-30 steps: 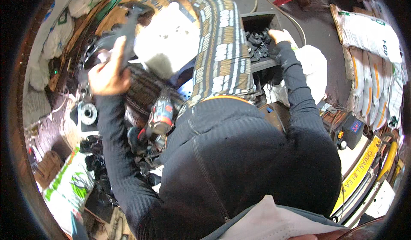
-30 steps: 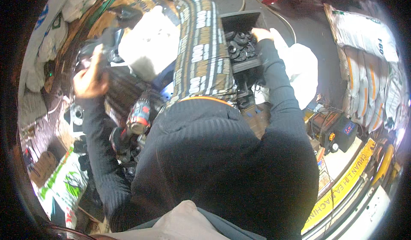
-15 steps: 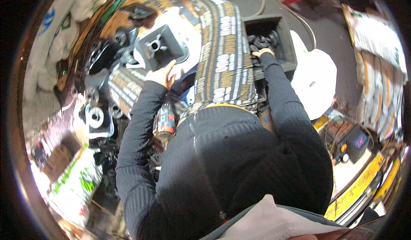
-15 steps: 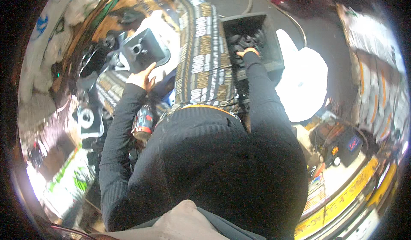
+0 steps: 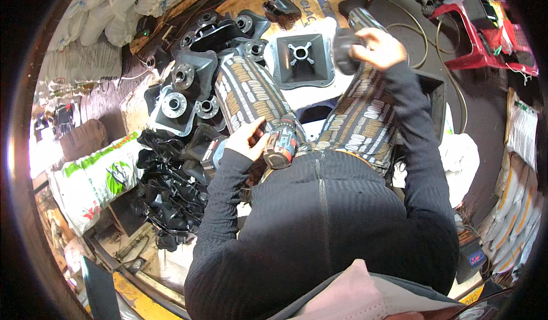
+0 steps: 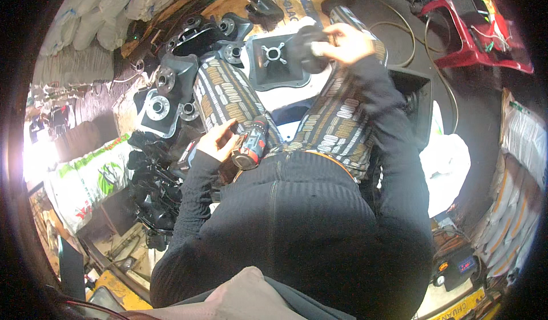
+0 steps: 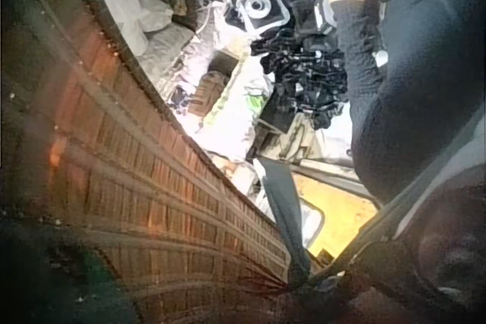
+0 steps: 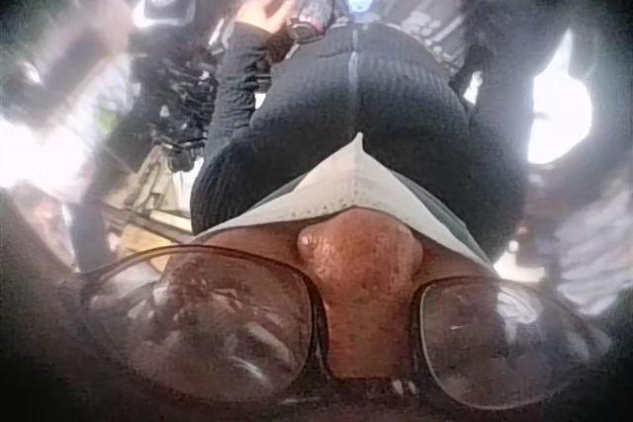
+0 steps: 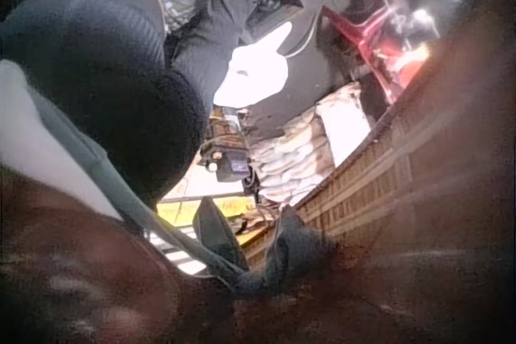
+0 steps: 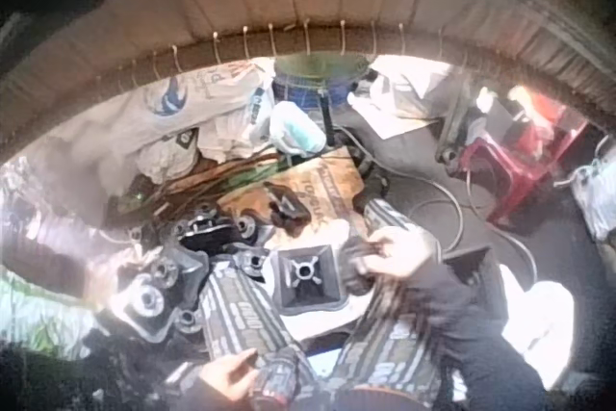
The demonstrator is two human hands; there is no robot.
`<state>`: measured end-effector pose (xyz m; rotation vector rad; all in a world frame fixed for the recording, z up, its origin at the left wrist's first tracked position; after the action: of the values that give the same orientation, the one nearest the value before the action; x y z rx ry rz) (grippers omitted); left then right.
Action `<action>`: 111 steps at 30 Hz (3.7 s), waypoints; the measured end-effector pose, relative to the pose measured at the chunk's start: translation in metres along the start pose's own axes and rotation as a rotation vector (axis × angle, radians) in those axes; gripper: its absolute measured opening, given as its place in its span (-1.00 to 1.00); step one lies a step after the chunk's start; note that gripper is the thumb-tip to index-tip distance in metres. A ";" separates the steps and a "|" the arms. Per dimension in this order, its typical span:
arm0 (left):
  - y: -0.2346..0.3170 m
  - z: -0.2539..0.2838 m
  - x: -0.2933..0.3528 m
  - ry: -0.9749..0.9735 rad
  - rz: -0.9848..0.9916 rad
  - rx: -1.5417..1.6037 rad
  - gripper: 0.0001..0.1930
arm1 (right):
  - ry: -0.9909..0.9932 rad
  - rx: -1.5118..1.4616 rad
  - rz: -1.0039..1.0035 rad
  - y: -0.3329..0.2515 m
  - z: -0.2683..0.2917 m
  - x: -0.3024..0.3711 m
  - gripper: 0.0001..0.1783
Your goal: The person uses a cordless drill to fasten screws into black plastic parts on a cluttered workbench. They repeatedly pick up parts, align them, and drive screws before placing the parts back down.
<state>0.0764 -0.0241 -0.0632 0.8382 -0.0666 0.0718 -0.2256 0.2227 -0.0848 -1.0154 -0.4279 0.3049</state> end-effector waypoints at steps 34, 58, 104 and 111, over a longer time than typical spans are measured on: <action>0.021 0.014 0.000 -0.262 -0.223 0.020 -0.41 | -0.011 0.314 -0.087 0.010 -0.108 -0.041 -0.44; 0.106 0.059 -0.042 -0.092 -0.526 -0.307 -0.57 | -0.706 -1.781 -0.526 -0.014 -0.147 0.071 -0.53; 0.020 0.061 -0.116 -0.212 -0.223 -0.428 -0.54 | -0.176 -0.777 -0.855 0.067 -0.164 0.018 -0.71; 0.033 0.062 -0.143 -0.299 -0.189 -0.402 -0.54 | -0.202 -0.825 -0.749 0.053 -0.160 0.014 -0.60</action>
<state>-0.0704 -0.0534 -0.0094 0.4442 -0.2739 -0.2396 -0.1398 0.1354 -0.2008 -1.5324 -1.1303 -0.4961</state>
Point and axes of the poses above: each hand's wrist, its own x-axis away from the middle knuckle, its own z-axis out of the back of the hand, y = z × x, the point moved 6 cm from there along -x, towards the middle knuckle, and after that the axes turned 15 degrees about -z, right-handed, at the moved point
